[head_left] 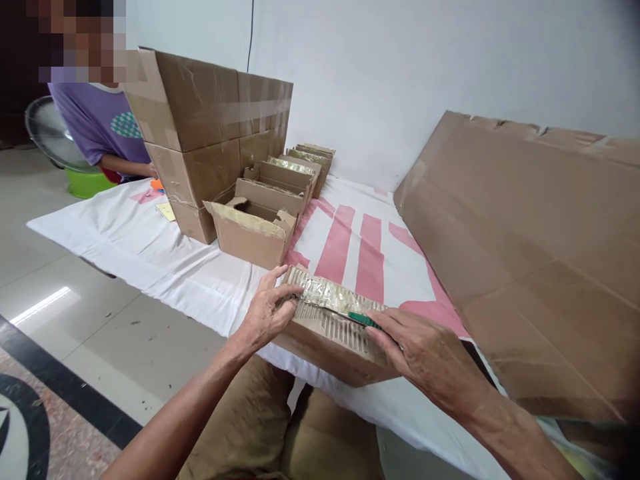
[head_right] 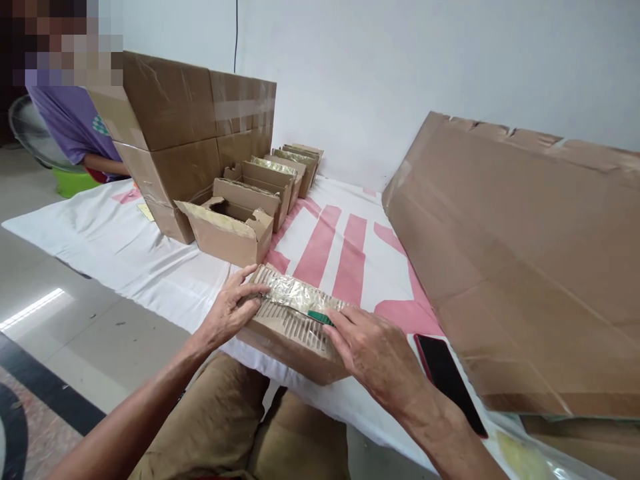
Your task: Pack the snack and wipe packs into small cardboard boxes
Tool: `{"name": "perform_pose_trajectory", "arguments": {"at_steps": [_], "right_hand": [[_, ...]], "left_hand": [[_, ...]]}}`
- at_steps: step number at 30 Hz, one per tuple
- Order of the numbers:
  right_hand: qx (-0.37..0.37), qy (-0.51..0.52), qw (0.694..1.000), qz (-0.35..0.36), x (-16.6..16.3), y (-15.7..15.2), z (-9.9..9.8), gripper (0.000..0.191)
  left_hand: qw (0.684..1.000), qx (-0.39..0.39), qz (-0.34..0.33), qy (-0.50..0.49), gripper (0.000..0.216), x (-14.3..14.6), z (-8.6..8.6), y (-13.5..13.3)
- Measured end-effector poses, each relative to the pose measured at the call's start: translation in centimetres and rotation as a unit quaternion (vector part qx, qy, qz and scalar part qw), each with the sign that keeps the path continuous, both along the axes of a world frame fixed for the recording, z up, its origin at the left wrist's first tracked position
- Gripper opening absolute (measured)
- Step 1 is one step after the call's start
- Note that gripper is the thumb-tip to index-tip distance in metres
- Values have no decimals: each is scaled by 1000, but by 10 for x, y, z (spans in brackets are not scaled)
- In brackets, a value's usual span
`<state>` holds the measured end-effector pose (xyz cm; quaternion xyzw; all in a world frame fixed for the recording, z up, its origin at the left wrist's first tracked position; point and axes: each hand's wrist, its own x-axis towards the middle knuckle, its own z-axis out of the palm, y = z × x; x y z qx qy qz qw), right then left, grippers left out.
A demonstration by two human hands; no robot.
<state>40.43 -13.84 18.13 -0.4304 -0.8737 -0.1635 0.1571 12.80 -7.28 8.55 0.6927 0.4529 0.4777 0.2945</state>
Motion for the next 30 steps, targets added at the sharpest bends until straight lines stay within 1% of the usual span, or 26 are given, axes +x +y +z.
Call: {"name": "perform_pose_trajectory", "arguments": {"at_steps": [4,6,8,10,11,13,15,16,18,20,24,27,30], "right_hand": [[7,-3,1000,-19,18,-10,9,40],[12,9,999,-31,20,-14,14,40],[3,22,999,-34,15,-15,17,37],[-11,24,999,-30,6,-13,17,34],[-15,21,999,-26,1,-11,17,33],[-11,15,1000,-16,-6,-6,15,34],[6,15,1000,-3,-10,-3,13,36],[14,14,1000,2,-10,-1,12,36],[24,7,1000,8,-10,0,11,37],[26,-4,1000,10,-10,1,9,37],[22,-9,1000,12,-9,2,6,34],[23,-10,1000,19,-10,3,4,31],[37,-19,999,20,-13,4,2,33]], "left_hand": [[1000,3,-1,2,39,2,-3,0],[1000,15,8,8,38,3,-3,-1],[998,58,27,22,37,3,1,-6],[989,135,36,43,34,2,11,-14],[982,178,28,56,32,1,17,-19],[963,253,-19,86,28,1,30,-30],[941,304,-78,129,25,3,39,-39],[930,321,-99,152,25,5,40,-43],[912,340,-116,196,28,9,38,-46],[906,345,-110,220,26,13,31,-47],[905,358,-92,209,22,15,17,-47],[903,371,-86,197,22,15,12,-47],[904,371,-83,195,22,15,10,-47]]}}
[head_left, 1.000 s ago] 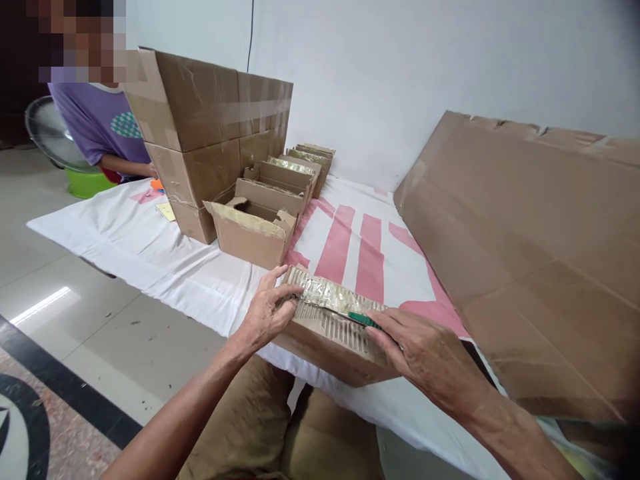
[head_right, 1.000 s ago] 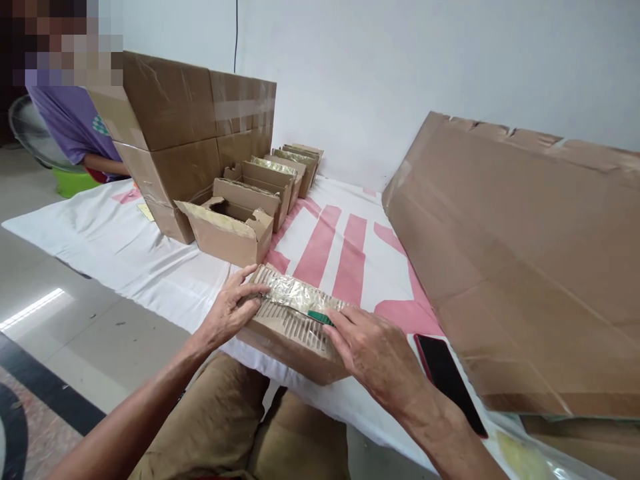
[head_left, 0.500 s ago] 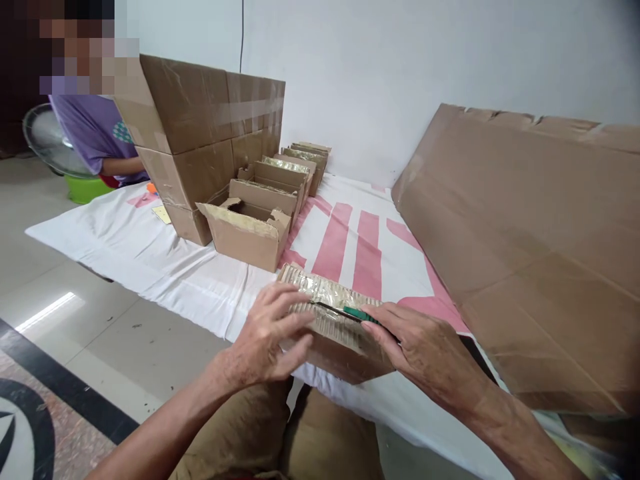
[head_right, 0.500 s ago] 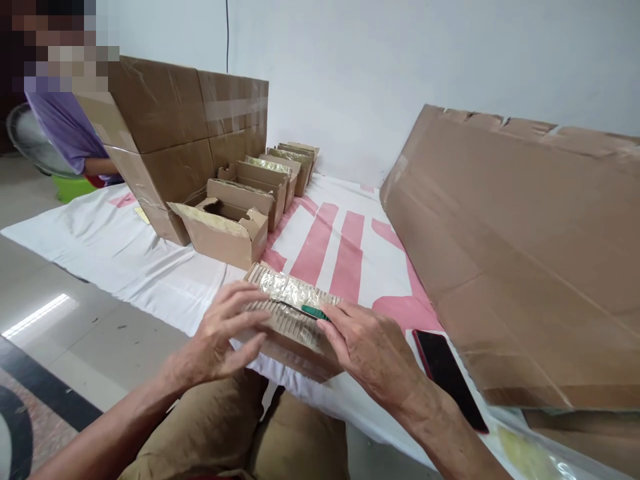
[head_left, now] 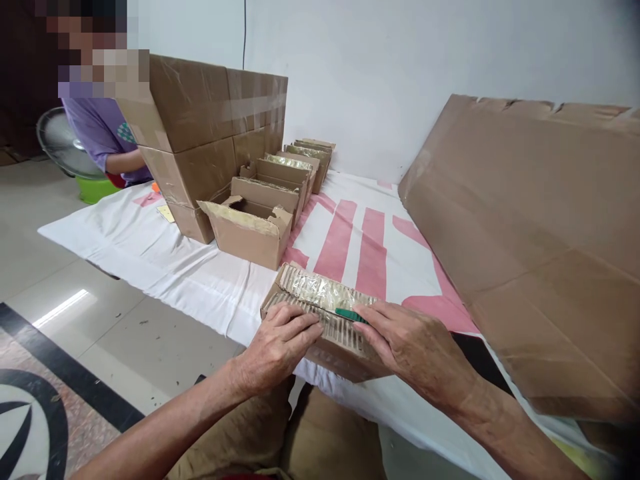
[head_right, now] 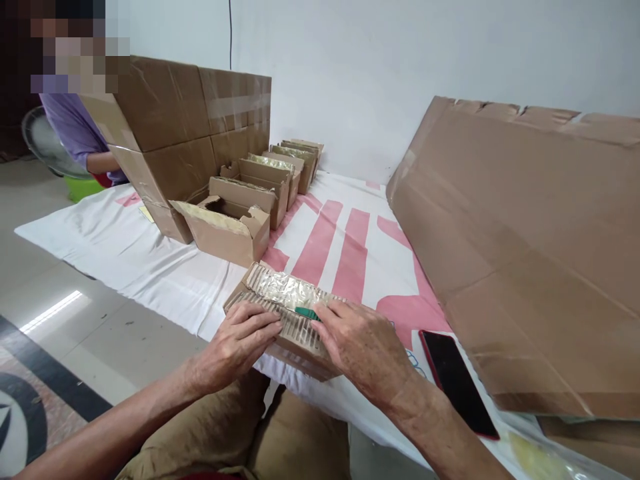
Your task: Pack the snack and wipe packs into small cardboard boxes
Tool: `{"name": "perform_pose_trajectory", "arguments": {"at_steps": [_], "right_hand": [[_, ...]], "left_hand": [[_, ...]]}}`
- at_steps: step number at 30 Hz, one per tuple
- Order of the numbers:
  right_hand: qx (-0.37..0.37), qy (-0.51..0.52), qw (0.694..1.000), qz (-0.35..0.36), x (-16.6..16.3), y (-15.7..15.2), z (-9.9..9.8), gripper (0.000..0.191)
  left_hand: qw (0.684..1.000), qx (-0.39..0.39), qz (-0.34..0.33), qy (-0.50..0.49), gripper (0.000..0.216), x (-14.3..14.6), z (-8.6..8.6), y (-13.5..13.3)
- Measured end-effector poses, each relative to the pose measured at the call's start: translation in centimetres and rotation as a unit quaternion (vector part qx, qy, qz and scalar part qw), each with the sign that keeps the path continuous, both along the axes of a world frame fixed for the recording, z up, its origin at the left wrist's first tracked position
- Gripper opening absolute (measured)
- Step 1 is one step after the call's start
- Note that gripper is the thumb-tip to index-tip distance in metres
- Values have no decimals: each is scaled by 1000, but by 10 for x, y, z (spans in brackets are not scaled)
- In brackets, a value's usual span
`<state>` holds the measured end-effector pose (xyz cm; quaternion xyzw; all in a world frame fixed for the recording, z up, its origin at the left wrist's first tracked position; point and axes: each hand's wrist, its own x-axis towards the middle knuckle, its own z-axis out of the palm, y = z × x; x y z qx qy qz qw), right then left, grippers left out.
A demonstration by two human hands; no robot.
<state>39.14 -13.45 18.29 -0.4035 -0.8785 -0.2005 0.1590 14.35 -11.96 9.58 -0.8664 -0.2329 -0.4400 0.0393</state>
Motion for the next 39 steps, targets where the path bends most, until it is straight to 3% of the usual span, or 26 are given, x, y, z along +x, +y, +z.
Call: {"name": "perform_pose_trajectory", "arguments": {"at_steps": [7,23,35,39], "right_hand": [[7,-23,1000,5,2,-6,0,38],[24,-31,999,-16,4,-6,-9,27],[-29,-52,998,-13,4,-5,0,16],[-43,-63,997,-20,11,-8,2,21]], "left_hand": [[1000,-9,-6,7,23,1,-1,0],[1000,-11,3,16,21,0,2,0],[1000,-3,12,17,20,-1,5,-3],[999,-14,10,31,21,-1,5,-3]]}}
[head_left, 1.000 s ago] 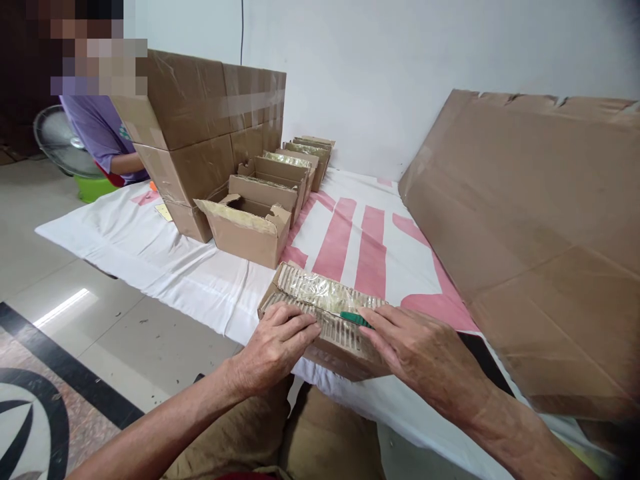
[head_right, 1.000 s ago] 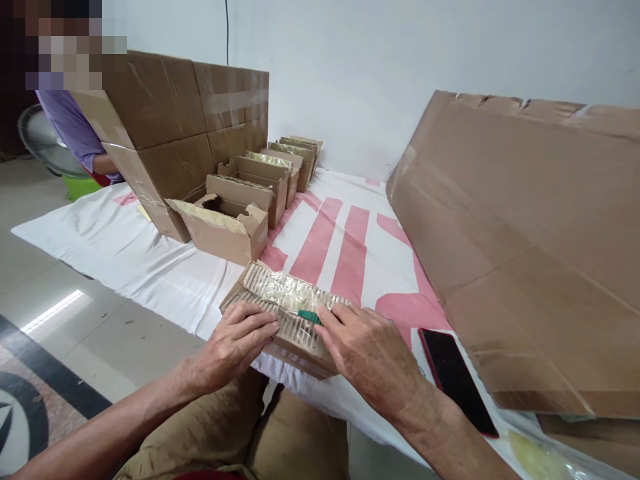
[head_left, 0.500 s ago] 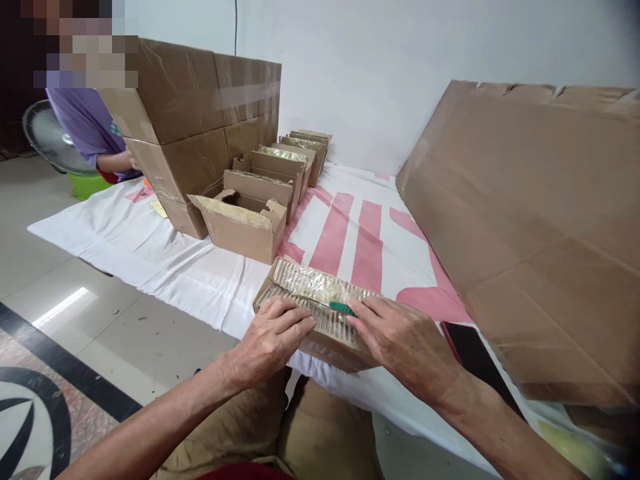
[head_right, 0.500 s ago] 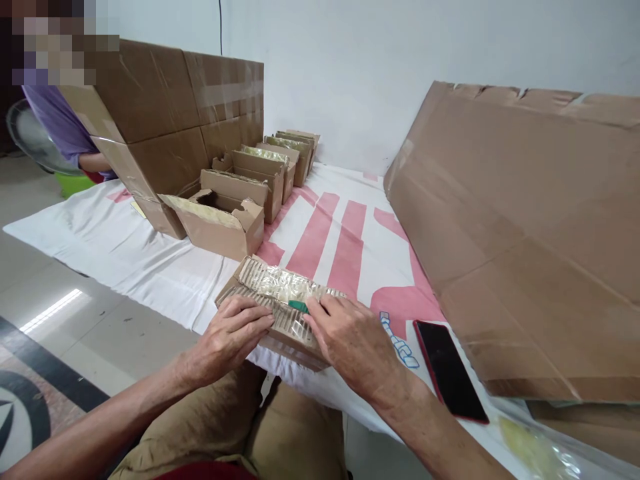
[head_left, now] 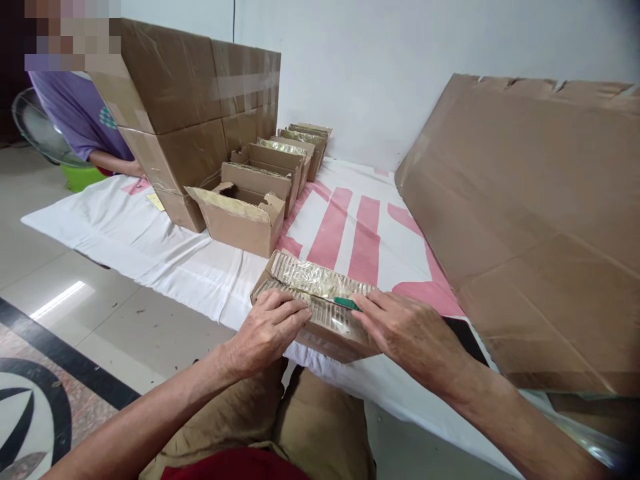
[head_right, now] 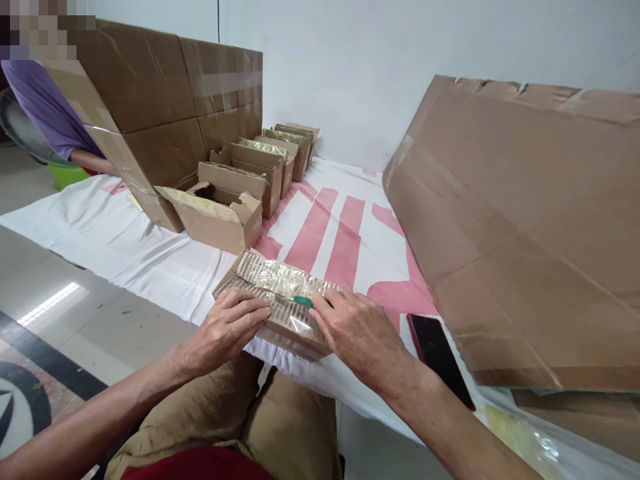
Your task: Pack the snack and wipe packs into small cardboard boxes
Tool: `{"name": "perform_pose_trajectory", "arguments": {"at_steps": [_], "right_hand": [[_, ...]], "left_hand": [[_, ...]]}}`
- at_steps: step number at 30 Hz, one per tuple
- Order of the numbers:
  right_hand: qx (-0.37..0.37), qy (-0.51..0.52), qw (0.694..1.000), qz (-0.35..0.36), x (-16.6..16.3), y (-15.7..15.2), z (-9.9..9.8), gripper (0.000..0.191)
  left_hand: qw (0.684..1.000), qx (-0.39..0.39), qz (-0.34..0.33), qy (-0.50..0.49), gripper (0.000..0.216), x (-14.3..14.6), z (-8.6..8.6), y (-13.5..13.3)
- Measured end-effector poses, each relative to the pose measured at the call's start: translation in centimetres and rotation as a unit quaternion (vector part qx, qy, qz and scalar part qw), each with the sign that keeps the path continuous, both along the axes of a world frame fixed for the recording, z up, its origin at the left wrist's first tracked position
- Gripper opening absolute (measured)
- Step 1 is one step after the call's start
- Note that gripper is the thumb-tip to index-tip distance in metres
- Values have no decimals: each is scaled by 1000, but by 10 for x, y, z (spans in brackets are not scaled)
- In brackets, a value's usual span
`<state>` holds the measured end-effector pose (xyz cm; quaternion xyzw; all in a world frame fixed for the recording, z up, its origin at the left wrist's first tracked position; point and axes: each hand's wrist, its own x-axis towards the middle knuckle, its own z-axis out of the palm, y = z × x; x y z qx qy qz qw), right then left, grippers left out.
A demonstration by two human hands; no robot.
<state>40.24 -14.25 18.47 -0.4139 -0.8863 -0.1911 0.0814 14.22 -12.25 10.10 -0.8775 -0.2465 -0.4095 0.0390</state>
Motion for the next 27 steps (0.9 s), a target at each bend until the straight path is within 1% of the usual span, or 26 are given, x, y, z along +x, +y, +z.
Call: {"name": "perform_pose_trajectory", "arguments": {"at_steps": [4,7,9,11,15,22,25,27], "right_hand": [[-9,-20,1000,-8,5,-2,4,23],[-14,-8,1000,-12,3,0,2,22],[-20,-2,1000,-2,5,-1,0,24],[-11,-8,1000,7,11,-5,1,29],[29,-18,999,6,22,-12,7,35],[33,10,999,-1,27,-14,14,35],[43,20,999,-9,28,-15,16,36],[32,21,999,-7,23,-13,14,35]], "left_hand": [[1000,1,-4,-3,22,0,0,1],[1000,2,-3,-2,20,0,0,1],[1000,-1,-2,1,20,0,0,1],[1000,-5,-5,1,21,-1,0,1],[1000,-4,-7,-7,22,-1,-1,1],[1000,-10,-1,-7,28,0,-3,0],[1000,-7,0,-4,26,1,-2,0],[1000,-2,2,0,23,1,-2,0]]}}
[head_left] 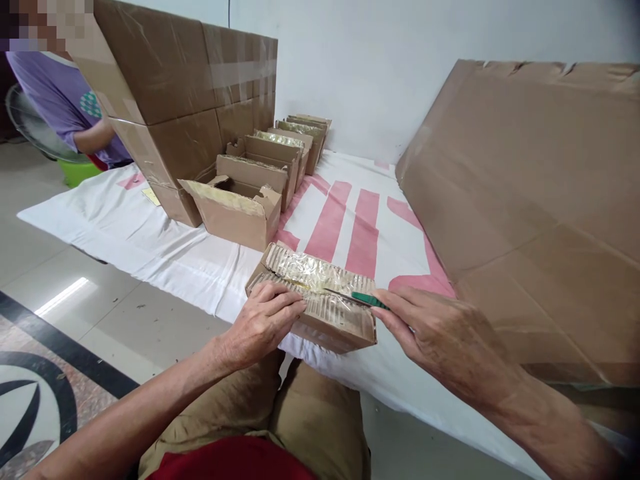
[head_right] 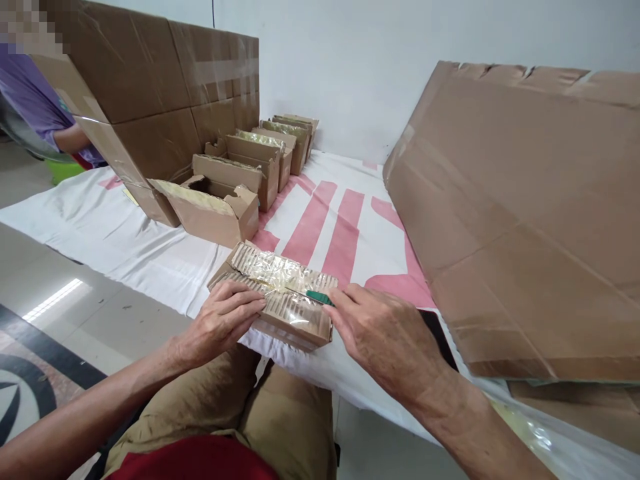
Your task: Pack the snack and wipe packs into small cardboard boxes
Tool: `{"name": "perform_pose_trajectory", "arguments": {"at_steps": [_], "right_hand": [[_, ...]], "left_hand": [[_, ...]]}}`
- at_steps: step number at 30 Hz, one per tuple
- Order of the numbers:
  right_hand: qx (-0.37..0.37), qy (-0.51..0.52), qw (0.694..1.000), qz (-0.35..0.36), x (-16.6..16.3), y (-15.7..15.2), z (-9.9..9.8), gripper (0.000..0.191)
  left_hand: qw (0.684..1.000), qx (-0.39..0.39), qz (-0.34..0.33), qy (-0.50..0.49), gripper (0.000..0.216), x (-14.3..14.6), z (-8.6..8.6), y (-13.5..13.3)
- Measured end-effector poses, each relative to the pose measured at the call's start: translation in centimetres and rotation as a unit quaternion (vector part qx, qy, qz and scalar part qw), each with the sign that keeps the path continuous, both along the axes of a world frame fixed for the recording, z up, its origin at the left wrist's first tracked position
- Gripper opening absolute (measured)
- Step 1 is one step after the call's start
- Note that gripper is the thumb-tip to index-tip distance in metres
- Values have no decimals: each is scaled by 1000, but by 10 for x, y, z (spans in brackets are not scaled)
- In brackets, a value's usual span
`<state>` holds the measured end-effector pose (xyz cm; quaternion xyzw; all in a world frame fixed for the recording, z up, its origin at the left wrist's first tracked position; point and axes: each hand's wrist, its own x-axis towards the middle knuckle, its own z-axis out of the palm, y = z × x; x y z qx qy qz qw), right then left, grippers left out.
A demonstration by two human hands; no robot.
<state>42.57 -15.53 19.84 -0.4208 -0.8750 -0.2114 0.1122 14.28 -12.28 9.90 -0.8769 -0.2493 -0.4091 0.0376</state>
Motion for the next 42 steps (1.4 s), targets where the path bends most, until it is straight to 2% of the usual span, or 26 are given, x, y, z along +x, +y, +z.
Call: {"name": "perform_pose_trajectory", "arguments": {"at_steps": [6,10,14,17,22,27,30,36,42], "right_hand": [[-31,-19,999,13,-12,6,-13,27],[-19,-49,999,8,2,0,-5,31],[-9,-24,1000,10,7,1,7,35],[2,-12,1000,12,-4,7,3,32],[-31,-43,998,23,-8,9,-9,30],[-18,-49,999,10,13,1,0,38],[-4,-29,1000,8,11,2,4,38],[3,-3,1000,17,-10,14,-8,34],[-29,-11,999,26,1,14,-18,31]], "left_hand": [[1000,-9,2,7,28,-1,1,-1],[1000,-16,-5,10,28,-1,2,0],[1000,-7,1,5,21,0,3,0],[1000,6,0,0,18,1,3,-1],[1000,-1,0,1,17,1,2,-1],[1000,-8,-3,3,18,0,2,0],[1000,-15,3,16,17,2,5,-3],[998,-3,21,54,28,11,13,-11],[1000,-16,-2,20,23,14,3,-6]]}}
